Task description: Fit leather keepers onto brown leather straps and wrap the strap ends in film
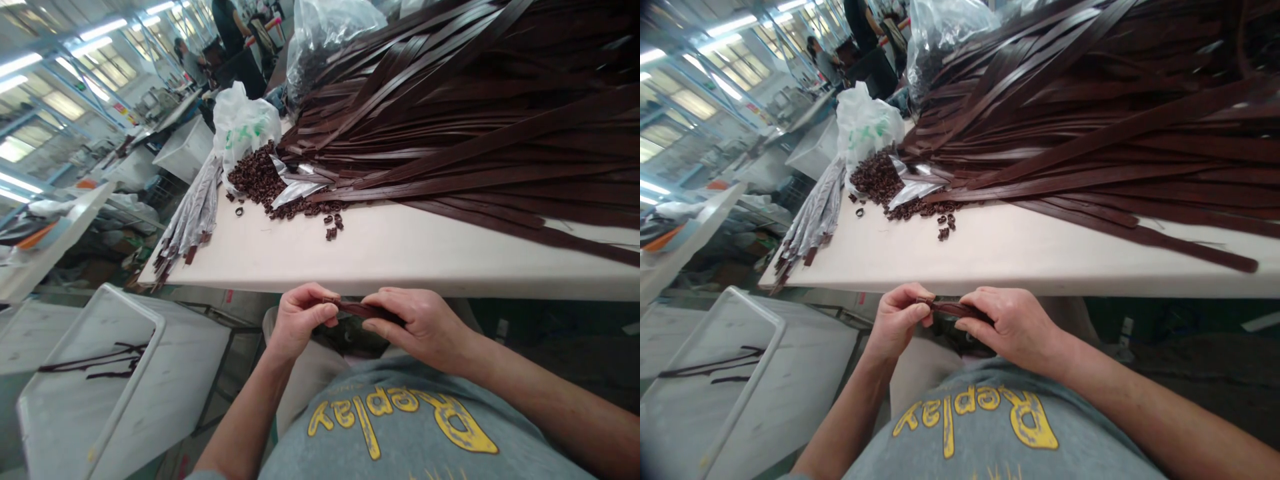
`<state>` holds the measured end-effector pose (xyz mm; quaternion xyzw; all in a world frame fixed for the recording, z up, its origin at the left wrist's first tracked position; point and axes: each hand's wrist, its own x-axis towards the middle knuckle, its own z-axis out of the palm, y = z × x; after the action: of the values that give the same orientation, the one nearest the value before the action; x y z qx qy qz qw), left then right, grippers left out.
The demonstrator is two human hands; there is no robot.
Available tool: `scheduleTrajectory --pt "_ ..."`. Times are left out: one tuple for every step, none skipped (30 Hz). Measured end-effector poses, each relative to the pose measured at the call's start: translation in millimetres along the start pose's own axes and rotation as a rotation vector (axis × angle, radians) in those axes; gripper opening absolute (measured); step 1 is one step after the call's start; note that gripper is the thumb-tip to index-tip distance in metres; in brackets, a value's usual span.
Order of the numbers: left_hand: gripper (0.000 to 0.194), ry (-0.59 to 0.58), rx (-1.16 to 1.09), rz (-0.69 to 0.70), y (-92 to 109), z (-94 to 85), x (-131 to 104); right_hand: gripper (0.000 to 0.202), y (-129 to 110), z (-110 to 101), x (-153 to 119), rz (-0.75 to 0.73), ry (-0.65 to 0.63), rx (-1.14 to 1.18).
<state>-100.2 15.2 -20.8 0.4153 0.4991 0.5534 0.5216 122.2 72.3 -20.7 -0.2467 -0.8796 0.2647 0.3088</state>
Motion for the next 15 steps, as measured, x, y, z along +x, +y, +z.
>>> scheduleTrajectory --pt "0.029 0.002 0.005 -0.001 -1.4 -0.3 -0.7 0.016 0.0 1.7 -0.3 -0.011 0.021 -0.019" --pt "0.030 0.004 0.007 -0.003 -2.5 -0.7 -1.3 0.016 0.1 2.9 -0.6 -0.024 0.038 -0.034" --pt "0.030 0.005 0.006 -0.006 -3.3 -1.3 -1.8 0.017 0.2 3.6 -0.8 -0.039 0.048 -0.044" --pt "0.030 0.005 0.003 -0.008 -3.7 -2.0 -2.2 0.018 0.3 4.0 -1.1 -0.053 0.052 -0.051" --pt "0.030 0.006 -0.001 -0.011 -3.9 -2.7 -2.5 0.019 0.5 4.1 -1.5 -0.063 0.050 -0.054" --pt "0.030 0.005 -0.008 -0.015 -3.8 -3.0 -2.8 0.020 0.6 4.2 -2.0 -0.073 0.046 -0.055" --pt "0.031 0.003 -0.020 -0.019 -3.6 -2.8 -3.1 0.022 0.6 4.4 -2.4 -0.080 0.043 -0.053" --pt "0.031 -0.003 -0.036 -0.027 -3.4 -1.9 -3.5 0.023 0.5 4.7 -2.6 -0.086 0.039 -0.050" --pt "0.032 -0.016 -0.052 -0.042 -3.3 -0.1 -4.0 0.024 0.0 5.4 -2.5 -0.088 0.037 -0.048" --pt "0.032 -0.036 -0.059 -0.069 -3.4 2.6 -4.6 0.025 -0.8 6.2 -1.8 -0.091 0.035 -0.045" --pt "0.032 -0.056 -0.063 -0.096 -3.8 6.0 -5.2 0.027 -2.0 7.2 -0.4 -0.094 0.031 -0.035" --pt "0.032 -0.079 -0.065 -0.123 -4.4 9.7 -5.7 0.029 -3.4 8.2 1.5 -0.097 0.026 -0.017" --pt "0.032 -0.098 -0.070 -0.143 -5.2 13.4 -6.0 0.031 -4.8 8.9 3.9 -0.099 0.021 0.006" --pt "0.032 -0.109 -0.078 -0.152 -6.2 16.7 -5.9 0.033 -6.0 9.3 6.4 -0.102 0.015 0.033" --pt "0.031 -0.112 -0.090 -0.149 -7.0 18.9 -5.6 0.034 -6.7 9.1 8.6 -0.099 0.002 0.058"
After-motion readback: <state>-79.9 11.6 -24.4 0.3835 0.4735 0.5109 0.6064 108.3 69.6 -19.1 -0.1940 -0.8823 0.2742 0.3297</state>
